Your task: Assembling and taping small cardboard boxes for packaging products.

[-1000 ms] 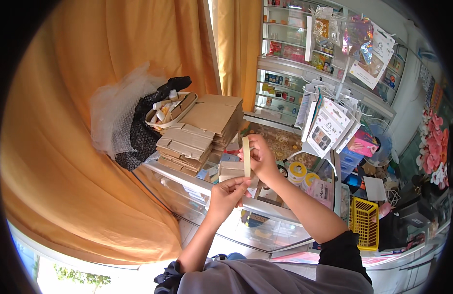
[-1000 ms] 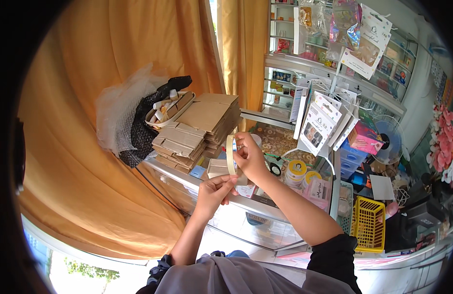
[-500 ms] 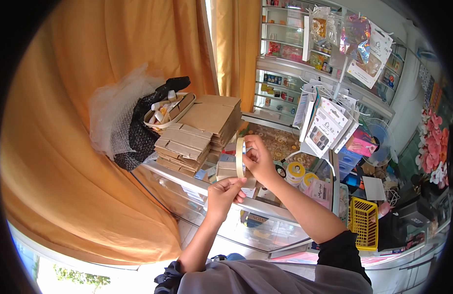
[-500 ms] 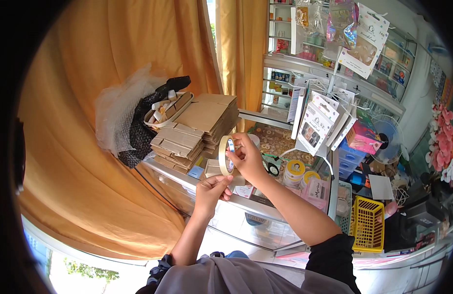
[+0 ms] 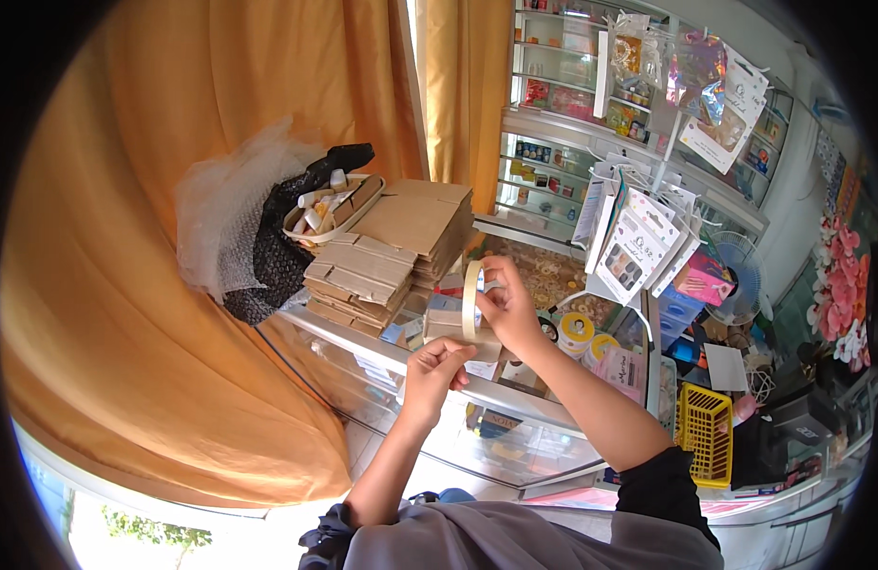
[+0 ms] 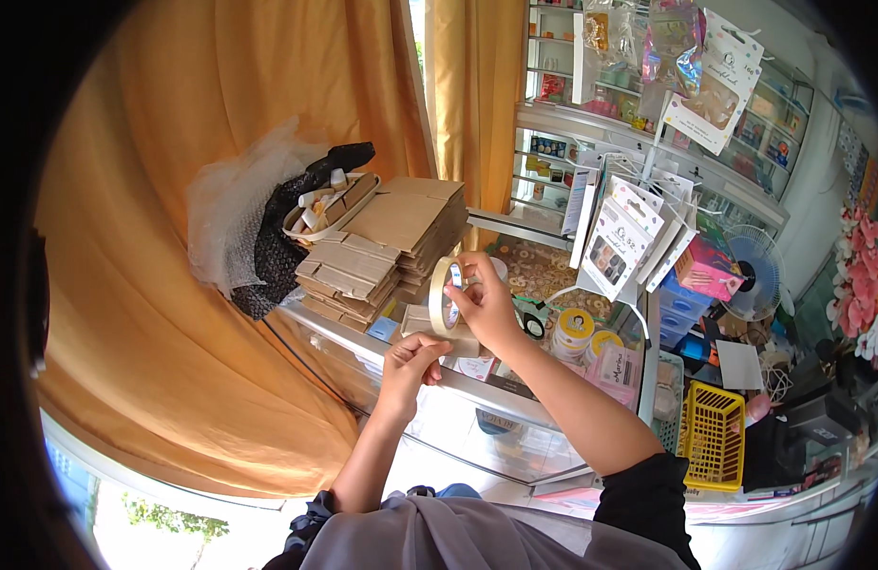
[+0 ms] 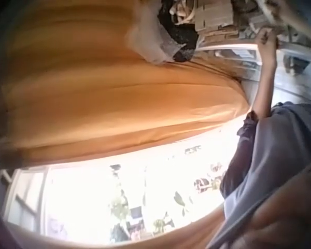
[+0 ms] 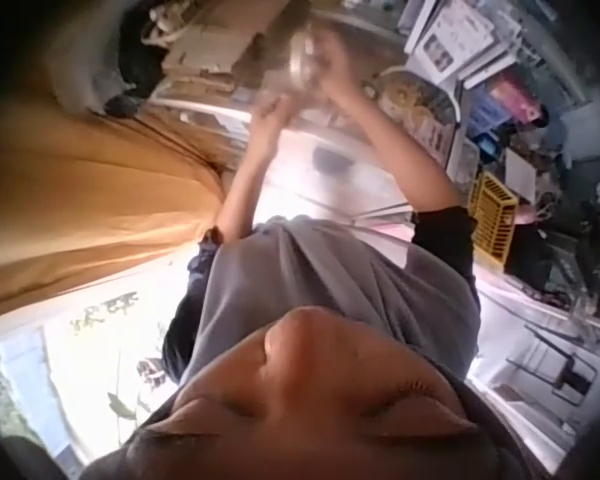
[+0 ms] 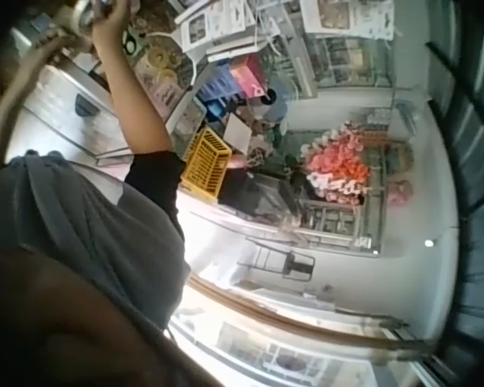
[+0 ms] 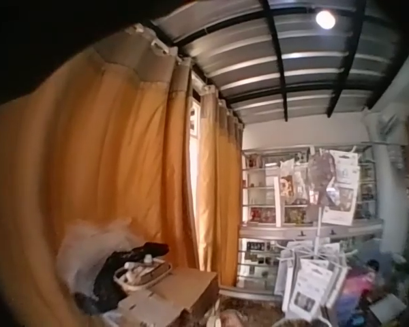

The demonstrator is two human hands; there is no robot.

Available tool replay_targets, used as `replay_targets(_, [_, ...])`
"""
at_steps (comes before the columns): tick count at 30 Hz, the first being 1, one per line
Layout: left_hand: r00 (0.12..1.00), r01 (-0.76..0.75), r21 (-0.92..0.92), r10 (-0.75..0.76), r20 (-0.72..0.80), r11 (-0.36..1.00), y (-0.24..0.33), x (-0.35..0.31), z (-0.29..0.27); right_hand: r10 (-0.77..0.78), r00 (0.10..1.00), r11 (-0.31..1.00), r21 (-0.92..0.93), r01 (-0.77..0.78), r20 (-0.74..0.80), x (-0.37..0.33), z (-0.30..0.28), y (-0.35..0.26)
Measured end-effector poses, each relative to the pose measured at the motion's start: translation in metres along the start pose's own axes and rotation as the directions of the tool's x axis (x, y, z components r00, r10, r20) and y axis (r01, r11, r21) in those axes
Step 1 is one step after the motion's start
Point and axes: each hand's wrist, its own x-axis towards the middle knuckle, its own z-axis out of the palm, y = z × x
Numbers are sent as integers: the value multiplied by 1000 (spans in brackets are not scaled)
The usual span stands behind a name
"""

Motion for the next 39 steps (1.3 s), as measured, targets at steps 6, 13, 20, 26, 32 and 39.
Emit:
replay_targets(6, [998,-6,47,3,55,999,-8,-5,0,36,999,996,-76,-38,-18,2,-5,11])
replay_targets(13, [997,-30,128,20,77,991,0,-7,3,0,1000,994,-106,1,7,1,-3,5])
replay_targets(20, [997,-69,142,63,47,987,-4,-5,4,0,999,985,-171,5,32,-1,-4,0])
replay_targets(26, [997,-28,89,21,75,996,-3,-4,2,-57,998,980,-189,62,32,-1,-4,1])
replay_targets(32, [1000,20,24,-20,3,1000,-1,-7,2,-166,986,962,-217,168,28,-1,-3,0])
replay_targets(39, [1000,3,-22,-3,4,1000,1,-7,0,-165,986,965,-204,162,3,-1,-3,0])
